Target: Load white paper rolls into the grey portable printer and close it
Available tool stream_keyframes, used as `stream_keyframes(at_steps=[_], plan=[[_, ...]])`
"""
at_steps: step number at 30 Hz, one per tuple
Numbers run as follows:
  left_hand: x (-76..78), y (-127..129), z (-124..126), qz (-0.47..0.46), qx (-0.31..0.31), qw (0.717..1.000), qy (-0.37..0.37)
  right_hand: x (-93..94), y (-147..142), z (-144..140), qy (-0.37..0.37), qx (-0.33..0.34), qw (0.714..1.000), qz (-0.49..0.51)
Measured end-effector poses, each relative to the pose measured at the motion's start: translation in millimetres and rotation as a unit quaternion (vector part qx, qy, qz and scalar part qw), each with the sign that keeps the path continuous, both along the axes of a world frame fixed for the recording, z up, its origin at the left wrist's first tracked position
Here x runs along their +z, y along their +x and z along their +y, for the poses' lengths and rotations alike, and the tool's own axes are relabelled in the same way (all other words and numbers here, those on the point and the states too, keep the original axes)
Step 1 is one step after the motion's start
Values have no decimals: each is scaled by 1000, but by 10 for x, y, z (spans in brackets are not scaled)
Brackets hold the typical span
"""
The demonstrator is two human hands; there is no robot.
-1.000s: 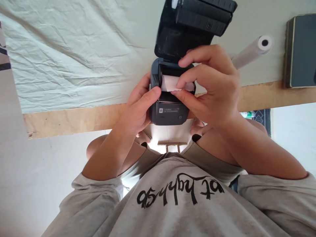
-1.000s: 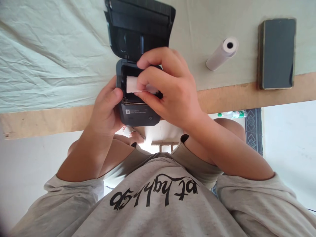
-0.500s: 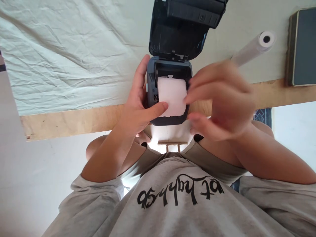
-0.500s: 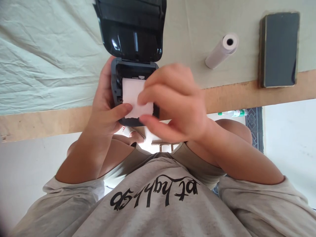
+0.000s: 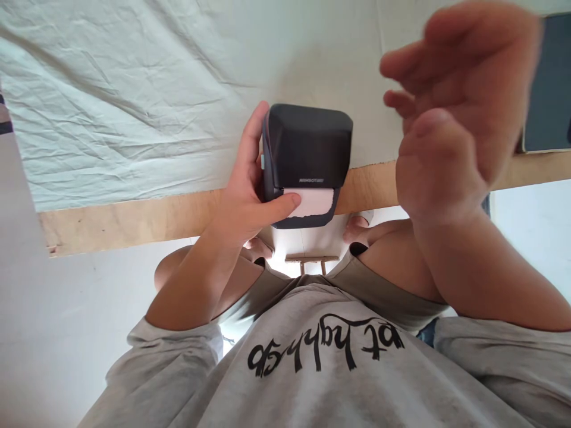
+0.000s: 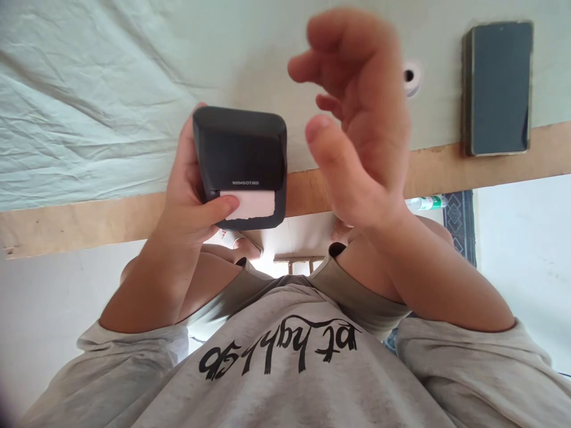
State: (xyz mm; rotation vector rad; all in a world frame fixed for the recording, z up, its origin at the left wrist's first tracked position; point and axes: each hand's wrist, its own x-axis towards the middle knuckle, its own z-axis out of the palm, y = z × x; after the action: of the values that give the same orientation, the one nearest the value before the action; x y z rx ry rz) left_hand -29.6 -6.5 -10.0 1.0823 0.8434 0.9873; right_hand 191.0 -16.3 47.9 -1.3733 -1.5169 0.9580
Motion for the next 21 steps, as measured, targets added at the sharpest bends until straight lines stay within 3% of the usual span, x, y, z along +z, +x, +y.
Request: stream_keyframes(at_steps=[3, 5, 7, 14, 21], plan=[[34, 21, -16, -10, -11, 1000, 3, -157, -135, 28, 82, 49, 995, 32], [51, 40, -26, -28, -22, 999, 8, -264, -190, 59, 54, 124, 991, 26], [58, 51, -30, -43, -26, 999, 12, -334, -211, 85, 28, 158, 986, 36], [42, 37, -5, -45, -26, 999, 6, -359, -207, 111, -17, 182, 979, 94], [146, 52, -14, -30, -22, 998, -41, -347, -216, 129, -37, 209, 966, 145]])
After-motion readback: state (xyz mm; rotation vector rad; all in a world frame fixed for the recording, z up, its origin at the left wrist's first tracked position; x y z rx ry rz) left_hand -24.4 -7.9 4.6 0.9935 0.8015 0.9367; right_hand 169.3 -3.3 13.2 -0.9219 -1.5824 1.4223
